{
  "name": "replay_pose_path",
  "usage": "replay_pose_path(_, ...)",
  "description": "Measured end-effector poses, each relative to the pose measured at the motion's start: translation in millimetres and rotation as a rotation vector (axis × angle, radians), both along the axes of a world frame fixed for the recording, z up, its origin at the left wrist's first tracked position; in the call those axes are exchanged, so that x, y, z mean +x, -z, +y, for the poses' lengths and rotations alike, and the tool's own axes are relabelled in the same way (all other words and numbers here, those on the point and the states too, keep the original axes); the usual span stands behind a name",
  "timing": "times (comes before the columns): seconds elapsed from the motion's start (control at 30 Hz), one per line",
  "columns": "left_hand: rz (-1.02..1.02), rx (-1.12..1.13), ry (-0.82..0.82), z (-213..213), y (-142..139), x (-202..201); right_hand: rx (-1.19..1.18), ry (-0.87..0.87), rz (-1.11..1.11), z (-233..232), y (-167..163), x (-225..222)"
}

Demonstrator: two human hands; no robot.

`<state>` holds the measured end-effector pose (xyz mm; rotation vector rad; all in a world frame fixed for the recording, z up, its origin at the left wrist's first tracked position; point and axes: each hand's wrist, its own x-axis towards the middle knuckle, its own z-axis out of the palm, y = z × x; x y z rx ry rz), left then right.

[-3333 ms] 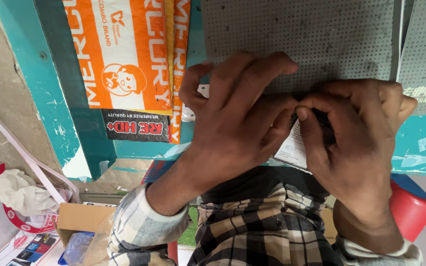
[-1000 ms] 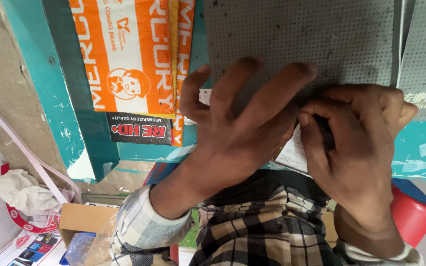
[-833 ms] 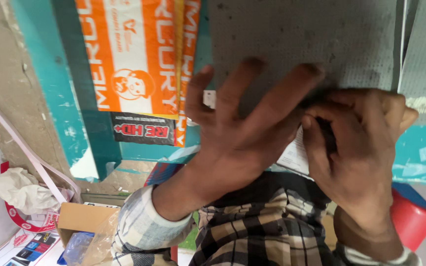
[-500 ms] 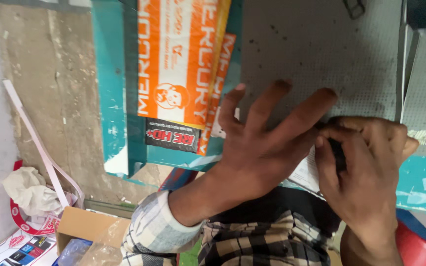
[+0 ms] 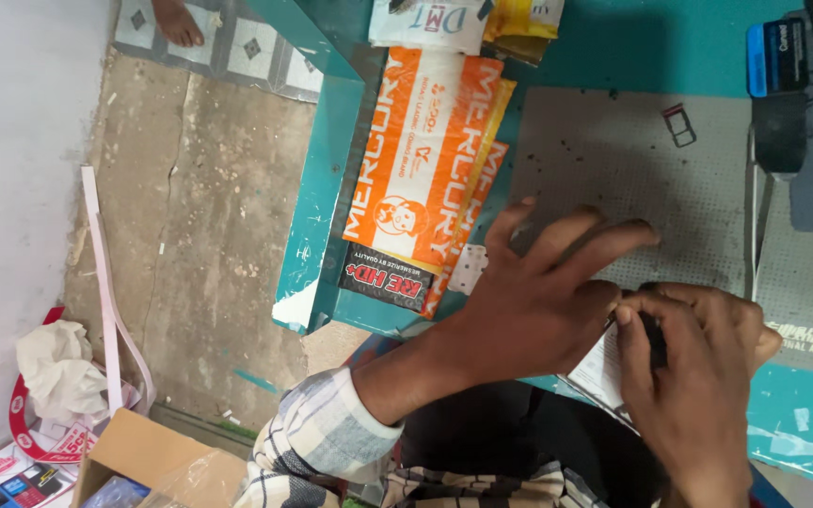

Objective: The person uses a metal prying tool to separate the back cover of a smartphone. After opening the device, they disconnect the battery connector and then reconnect it.

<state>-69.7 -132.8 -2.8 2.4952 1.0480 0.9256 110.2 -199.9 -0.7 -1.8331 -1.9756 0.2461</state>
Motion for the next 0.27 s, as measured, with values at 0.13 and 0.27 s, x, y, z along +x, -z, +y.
replay_pose_path(0.13,-0.048,-0.055,0.030,5,-4,-5,0.022,-0.008,0.049,-1,-3,0)
replay_pose_path(0.27,-0.077,-0.101,0.037,6,-7,-17,0.005,0.015,0.099,-3,-7,-4)
